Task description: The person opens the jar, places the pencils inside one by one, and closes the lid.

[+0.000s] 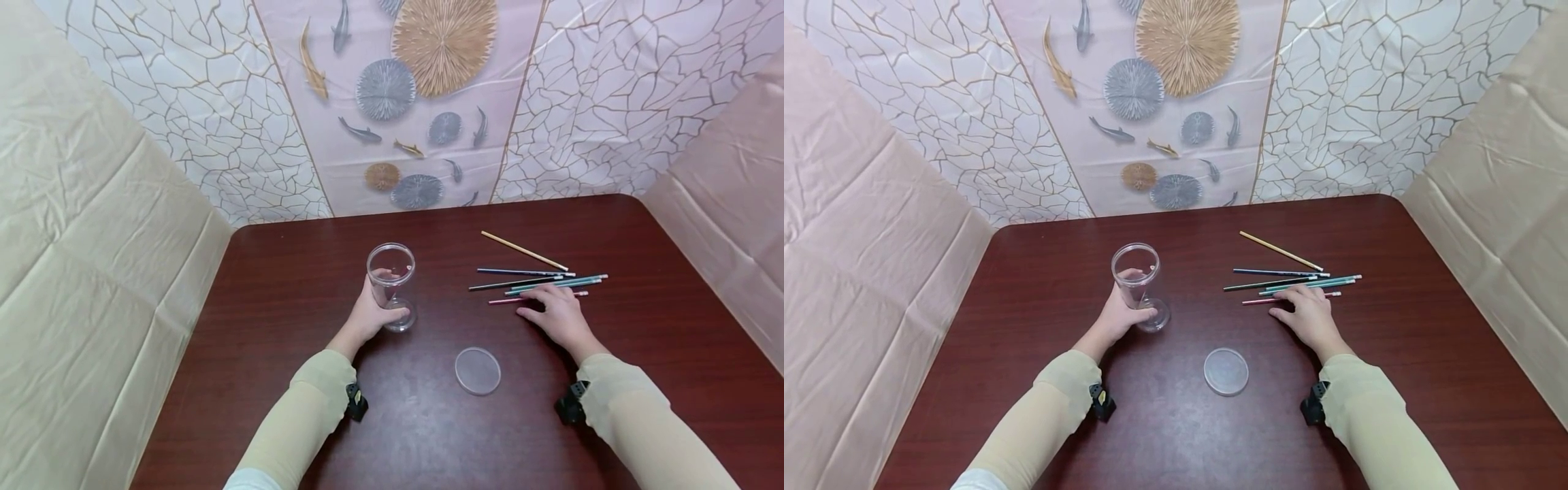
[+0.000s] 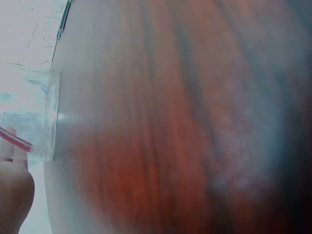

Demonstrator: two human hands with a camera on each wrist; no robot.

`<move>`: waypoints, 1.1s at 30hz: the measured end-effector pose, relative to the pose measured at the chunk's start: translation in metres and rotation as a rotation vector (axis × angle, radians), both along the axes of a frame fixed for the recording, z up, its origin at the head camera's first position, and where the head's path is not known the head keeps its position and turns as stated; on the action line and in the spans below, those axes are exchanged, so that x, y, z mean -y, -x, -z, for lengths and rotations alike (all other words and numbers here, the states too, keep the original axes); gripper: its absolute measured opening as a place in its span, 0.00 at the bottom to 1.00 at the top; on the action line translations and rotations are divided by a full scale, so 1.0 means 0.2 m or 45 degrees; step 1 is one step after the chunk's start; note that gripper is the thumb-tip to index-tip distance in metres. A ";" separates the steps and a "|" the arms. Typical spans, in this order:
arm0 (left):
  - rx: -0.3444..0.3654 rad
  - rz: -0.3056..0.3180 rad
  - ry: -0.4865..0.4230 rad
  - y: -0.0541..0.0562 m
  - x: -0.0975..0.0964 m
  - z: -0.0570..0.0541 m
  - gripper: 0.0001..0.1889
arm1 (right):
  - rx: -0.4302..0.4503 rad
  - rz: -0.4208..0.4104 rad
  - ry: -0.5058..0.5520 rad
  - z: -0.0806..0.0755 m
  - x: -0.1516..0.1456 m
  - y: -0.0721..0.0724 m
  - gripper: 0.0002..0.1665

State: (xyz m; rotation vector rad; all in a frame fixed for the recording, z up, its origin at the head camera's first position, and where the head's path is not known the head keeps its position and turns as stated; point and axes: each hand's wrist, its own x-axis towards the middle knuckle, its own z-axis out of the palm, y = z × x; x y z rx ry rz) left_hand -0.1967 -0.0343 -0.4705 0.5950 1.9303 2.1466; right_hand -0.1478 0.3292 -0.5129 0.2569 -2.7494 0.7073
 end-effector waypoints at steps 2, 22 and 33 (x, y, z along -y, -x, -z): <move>-0.006 0.000 0.004 0.00 0.00 0.00 0.41 | 0.009 0.013 0.001 0.00 0.00 0.00 0.17; -0.023 -0.013 0.055 0.00 0.01 -0.01 0.41 | 0.008 0.005 -0.057 0.00 0.02 -0.02 0.08; -0.016 -0.008 0.060 0.00 0.00 -0.01 0.42 | 0.058 -0.022 -0.002 -0.01 0.03 -0.01 0.04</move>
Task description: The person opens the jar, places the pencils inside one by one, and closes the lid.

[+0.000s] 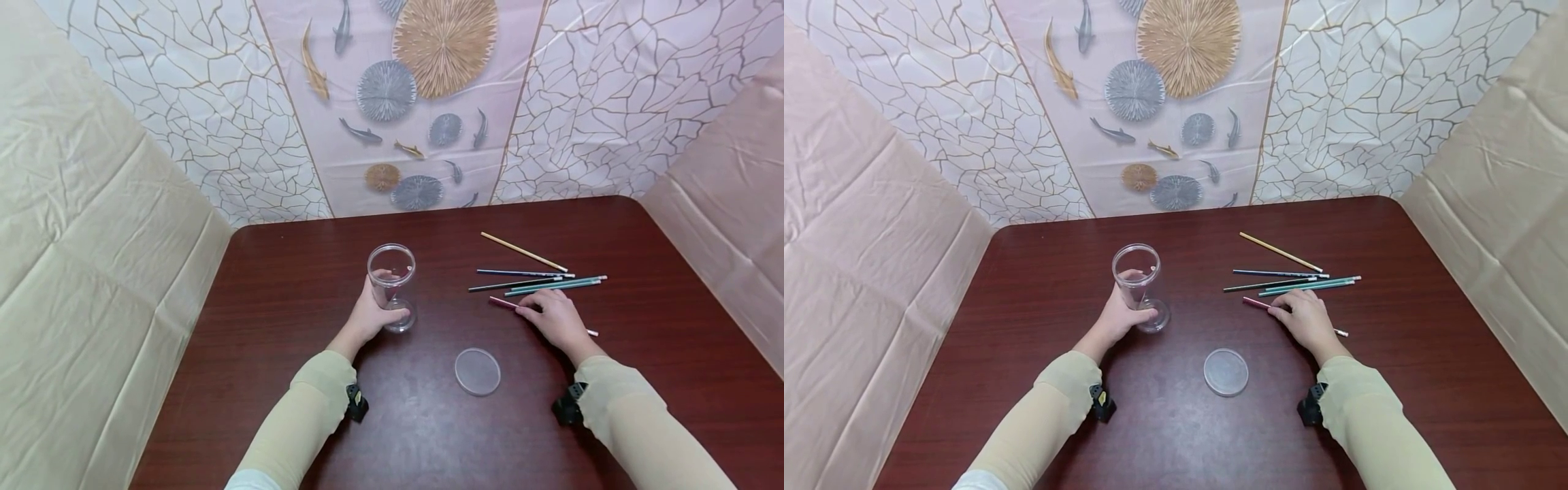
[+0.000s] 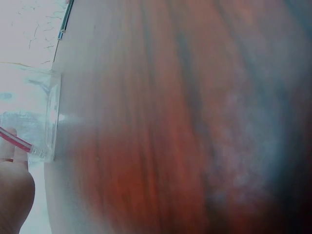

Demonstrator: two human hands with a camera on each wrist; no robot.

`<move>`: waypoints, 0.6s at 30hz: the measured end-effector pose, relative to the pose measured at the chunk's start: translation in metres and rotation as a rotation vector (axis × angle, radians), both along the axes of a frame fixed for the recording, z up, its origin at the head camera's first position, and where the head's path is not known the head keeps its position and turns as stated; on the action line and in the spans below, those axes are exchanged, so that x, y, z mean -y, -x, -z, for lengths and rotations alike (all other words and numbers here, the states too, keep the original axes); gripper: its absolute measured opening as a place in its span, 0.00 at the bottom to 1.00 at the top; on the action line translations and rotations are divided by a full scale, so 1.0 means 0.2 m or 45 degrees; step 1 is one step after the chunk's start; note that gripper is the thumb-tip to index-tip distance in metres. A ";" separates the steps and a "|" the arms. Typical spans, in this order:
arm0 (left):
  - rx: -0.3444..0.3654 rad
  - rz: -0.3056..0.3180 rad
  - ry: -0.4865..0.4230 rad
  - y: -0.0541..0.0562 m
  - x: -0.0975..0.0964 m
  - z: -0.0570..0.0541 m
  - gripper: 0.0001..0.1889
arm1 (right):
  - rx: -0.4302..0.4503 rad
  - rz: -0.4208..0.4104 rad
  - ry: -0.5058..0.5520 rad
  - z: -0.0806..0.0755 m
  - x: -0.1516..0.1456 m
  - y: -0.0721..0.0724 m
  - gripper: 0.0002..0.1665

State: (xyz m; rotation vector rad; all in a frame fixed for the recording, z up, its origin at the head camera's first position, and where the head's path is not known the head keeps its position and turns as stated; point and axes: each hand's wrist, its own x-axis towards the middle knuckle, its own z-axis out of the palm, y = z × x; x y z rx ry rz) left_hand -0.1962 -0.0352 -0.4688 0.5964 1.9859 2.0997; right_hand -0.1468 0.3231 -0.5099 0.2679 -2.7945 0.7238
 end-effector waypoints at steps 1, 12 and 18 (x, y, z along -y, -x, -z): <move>0.000 -0.003 0.007 0.00 0.00 0.00 0.42 | -0.001 0.001 0.016 0.00 0.00 0.00 0.04; -0.026 -0.007 0.028 0.01 0.01 0.01 0.42 | -0.015 0.029 0.123 -0.06 0.07 0.01 0.08; -0.026 0.057 -0.083 0.02 0.00 0.01 0.49 | -0.057 -0.001 0.128 -0.09 0.09 0.02 0.09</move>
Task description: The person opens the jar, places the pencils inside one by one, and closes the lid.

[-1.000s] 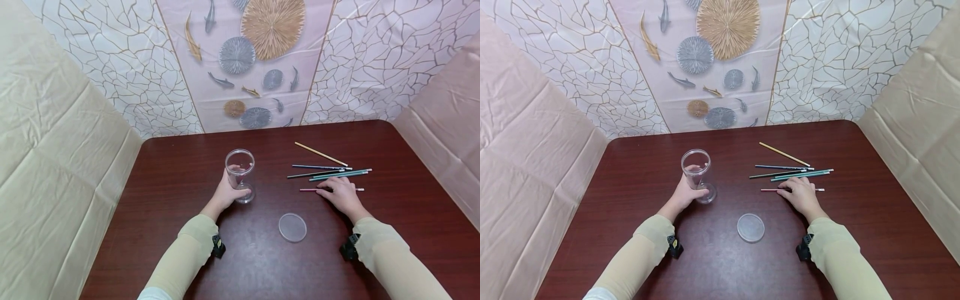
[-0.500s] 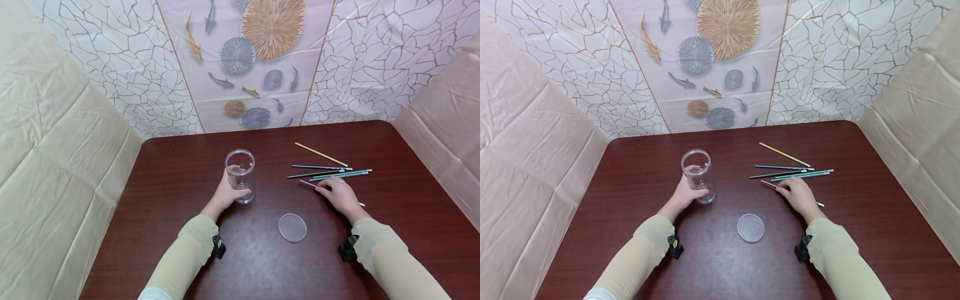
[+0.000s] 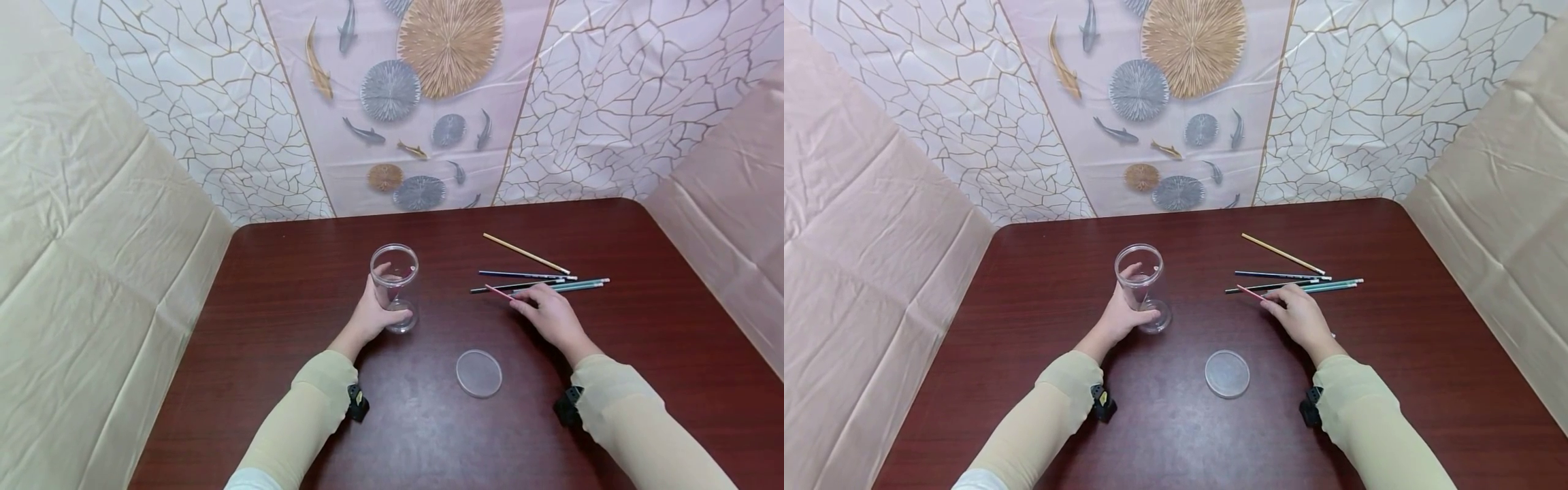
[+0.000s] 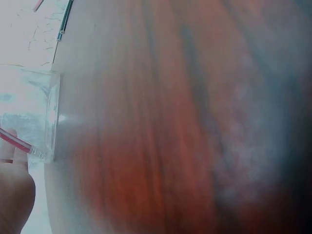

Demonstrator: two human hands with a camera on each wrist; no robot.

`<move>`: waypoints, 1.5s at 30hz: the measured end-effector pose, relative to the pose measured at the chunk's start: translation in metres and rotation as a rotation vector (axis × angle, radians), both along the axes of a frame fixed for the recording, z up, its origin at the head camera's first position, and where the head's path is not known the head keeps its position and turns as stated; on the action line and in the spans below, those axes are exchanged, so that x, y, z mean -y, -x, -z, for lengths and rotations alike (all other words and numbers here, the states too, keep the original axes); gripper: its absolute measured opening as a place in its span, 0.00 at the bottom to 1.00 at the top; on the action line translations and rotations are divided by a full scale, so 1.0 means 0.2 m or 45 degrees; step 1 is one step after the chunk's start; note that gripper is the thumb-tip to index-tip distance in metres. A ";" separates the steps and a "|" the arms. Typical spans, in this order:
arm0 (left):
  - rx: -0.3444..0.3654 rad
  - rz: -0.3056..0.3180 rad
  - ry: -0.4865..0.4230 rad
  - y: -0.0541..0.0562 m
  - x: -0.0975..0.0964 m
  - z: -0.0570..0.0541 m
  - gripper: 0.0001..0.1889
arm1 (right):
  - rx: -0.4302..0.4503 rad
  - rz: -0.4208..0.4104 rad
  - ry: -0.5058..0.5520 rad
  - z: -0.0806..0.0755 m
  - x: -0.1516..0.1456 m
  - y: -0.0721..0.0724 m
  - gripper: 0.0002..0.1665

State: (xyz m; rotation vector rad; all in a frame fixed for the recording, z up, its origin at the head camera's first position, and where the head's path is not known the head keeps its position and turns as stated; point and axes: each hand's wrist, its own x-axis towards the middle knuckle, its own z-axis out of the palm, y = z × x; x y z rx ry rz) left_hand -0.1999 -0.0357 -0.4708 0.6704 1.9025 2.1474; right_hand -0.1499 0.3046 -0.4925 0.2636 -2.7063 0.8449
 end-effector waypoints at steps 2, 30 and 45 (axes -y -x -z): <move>0.004 -0.013 0.025 0.00 0.00 0.00 0.48 | -0.015 -0.013 0.001 -0.01 0.00 0.00 0.09; -0.025 0.053 -0.048 0.02 0.00 0.03 0.42 | -0.204 0.247 0.468 -0.38 0.25 0.03 0.11; -0.034 0.001 0.085 0.01 0.01 0.02 0.42 | -0.177 0.238 1.045 -0.54 0.39 0.03 0.13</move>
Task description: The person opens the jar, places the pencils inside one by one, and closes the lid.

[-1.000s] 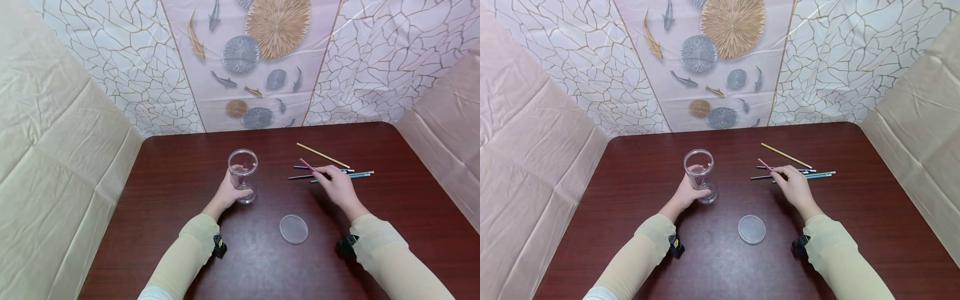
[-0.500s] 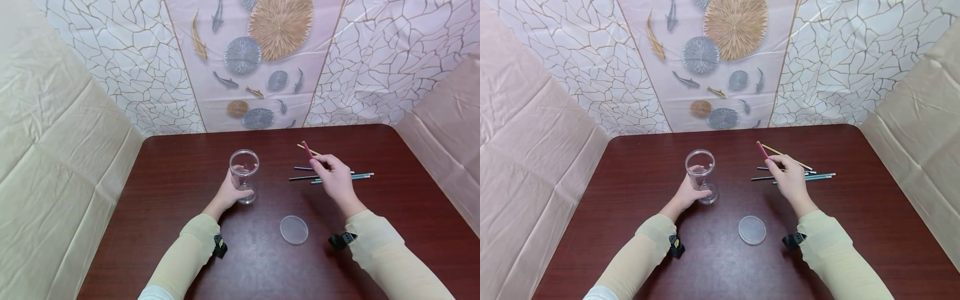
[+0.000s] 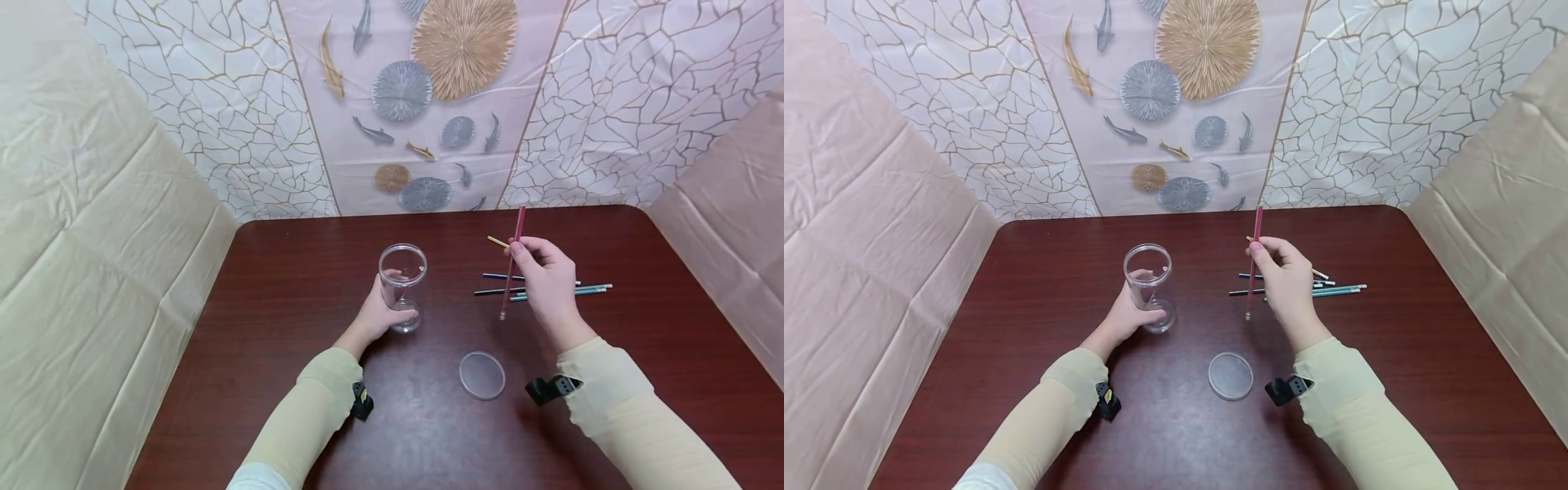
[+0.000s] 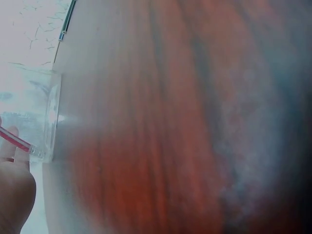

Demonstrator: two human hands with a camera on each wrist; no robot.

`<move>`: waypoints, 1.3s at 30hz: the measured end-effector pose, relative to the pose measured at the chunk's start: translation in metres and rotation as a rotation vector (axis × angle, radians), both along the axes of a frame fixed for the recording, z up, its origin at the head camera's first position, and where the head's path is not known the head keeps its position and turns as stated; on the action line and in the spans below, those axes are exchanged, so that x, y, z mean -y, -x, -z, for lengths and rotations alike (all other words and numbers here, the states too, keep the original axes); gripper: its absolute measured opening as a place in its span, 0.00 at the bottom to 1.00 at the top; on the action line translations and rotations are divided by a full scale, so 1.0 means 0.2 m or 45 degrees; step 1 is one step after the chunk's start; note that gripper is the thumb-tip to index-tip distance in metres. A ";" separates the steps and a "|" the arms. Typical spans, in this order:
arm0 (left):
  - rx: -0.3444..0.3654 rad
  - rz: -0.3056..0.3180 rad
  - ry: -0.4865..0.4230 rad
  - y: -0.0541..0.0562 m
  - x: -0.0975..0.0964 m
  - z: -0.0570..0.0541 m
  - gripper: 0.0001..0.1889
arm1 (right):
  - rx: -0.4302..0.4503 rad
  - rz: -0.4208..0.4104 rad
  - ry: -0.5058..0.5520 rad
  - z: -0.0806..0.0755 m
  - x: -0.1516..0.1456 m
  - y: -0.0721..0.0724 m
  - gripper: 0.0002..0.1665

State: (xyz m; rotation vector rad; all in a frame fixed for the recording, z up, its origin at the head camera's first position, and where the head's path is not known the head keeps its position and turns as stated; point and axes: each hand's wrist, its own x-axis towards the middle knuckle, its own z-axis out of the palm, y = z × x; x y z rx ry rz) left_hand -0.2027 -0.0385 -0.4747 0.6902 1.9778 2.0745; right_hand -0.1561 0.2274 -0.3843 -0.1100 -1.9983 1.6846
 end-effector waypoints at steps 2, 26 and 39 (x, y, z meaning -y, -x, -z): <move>-0.003 -0.010 0.026 0.00 0.00 0.00 0.42 | -0.032 -0.026 0.107 -0.02 0.01 0.00 0.12; -0.001 -0.061 0.116 -0.01 0.01 -0.01 0.42 | -0.505 -0.328 0.988 -0.19 0.19 0.03 0.06; 0.015 -0.061 0.140 -0.01 0.01 -0.02 0.41 | -0.490 -0.341 1.026 -0.18 0.25 0.04 0.06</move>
